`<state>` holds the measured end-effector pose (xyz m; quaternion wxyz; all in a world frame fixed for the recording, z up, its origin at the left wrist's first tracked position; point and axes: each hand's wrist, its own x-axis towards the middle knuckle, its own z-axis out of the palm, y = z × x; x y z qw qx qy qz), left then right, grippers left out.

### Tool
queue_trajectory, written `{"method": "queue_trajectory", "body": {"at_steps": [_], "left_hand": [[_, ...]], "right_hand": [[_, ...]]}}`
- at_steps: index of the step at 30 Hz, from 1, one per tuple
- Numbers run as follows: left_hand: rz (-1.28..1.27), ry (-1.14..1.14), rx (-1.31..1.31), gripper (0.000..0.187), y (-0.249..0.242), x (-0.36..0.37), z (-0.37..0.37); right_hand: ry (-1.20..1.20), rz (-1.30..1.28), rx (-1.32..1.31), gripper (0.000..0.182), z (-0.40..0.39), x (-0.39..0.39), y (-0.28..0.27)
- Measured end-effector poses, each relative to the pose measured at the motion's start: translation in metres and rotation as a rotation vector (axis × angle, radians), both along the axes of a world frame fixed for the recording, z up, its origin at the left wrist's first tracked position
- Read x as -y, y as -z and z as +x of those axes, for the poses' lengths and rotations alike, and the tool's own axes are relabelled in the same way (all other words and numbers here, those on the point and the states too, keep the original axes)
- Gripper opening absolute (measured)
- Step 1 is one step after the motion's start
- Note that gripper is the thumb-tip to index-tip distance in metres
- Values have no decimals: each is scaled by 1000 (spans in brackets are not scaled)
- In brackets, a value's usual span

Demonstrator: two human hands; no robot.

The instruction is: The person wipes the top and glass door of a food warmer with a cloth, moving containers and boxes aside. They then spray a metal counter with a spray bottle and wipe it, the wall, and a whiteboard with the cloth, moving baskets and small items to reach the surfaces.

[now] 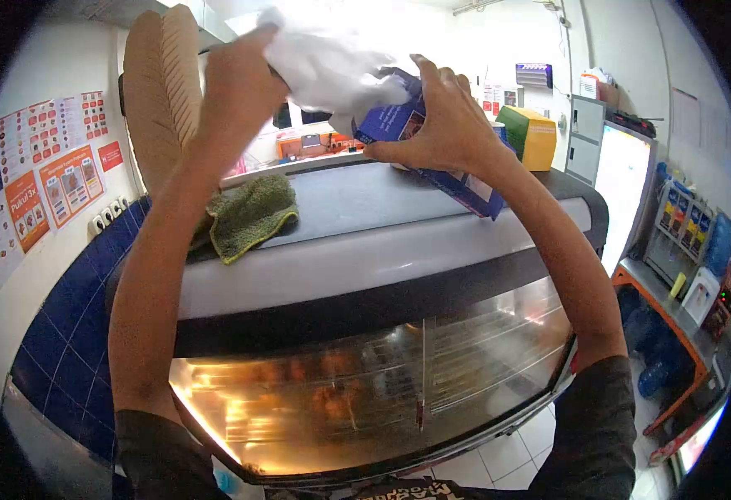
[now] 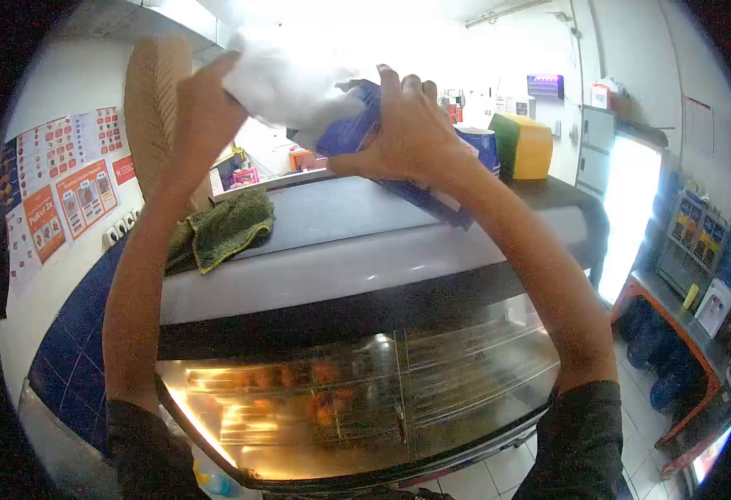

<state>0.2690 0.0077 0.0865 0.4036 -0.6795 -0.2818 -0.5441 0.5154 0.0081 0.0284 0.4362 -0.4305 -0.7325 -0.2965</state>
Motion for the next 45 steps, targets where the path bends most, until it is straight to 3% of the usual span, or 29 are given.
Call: {"method": "queue_trajectory", "body": {"at_steps": [1,3,7,9,12,14,15,17,21,23,27,29,33,38,40,41,43,44,45], "left_hand": [[1,-2,-1,38,-9,4,-1],[5,-328,22,50,-22,11,-3],[-31,-368,-77,30,-15,30,33],[107,-163,-142,18,-9,18,42],[38,-82,-139,17,-16,17,49],[-426,-46,-141,30,-26,21,47],[-426,-45,-145,30,-28,19,46],[-697,244,-1,33,-29,15,44],[-706,438,57,30,-23,20,44],[-761,717,43,28,-19,26,41],[-768,606,126,26,-30,24,39],[-678,666,36,27,-44,19,32],[-462,773,127,20,-65,38,32],[-211,663,66,24,-55,52,40],[189,495,-16,33,-57,52,42],[189,496,-17,33,-54,50,44],[388,117,4,37,-40,50,51],[231,332,-163,39,-33,68,61],[166,272,-152,40,-35,55,59]], "right_hand": [[-2,1,-1,119,-1,2,0],[48,80,3,118,-4,7,-2],[38,99,-15,116,-13,6,-2],[23,157,-23,114,-21,8,-1],[-4,184,-58,112,-26,8,-3],[3,244,-68,111,-23,3,-1],[4,301,-76,111,-22,1,1],[-20,326,-91,111,-20,0,4],[-26,371,-102,112,-19,-5,5],[-37,388,-106,113,-18,-5,4],[-69,386,-118,114,-17,-5,-1],[-109,402,-117,114,-16,-8,-5],[-195,466,-83,111,-16,-12,-5],[-159,432,-103,109,-17,-15,-4],[-148,412,-132,108,-19,-15,-4],[-143,423,-155,103,-20,-13,-4],[-140,430,-178,99,-21,-14,-3],[-236,356,-168,94,-20,-16,-4],[-236,389,-147,90,-20,-16,-3]]}}
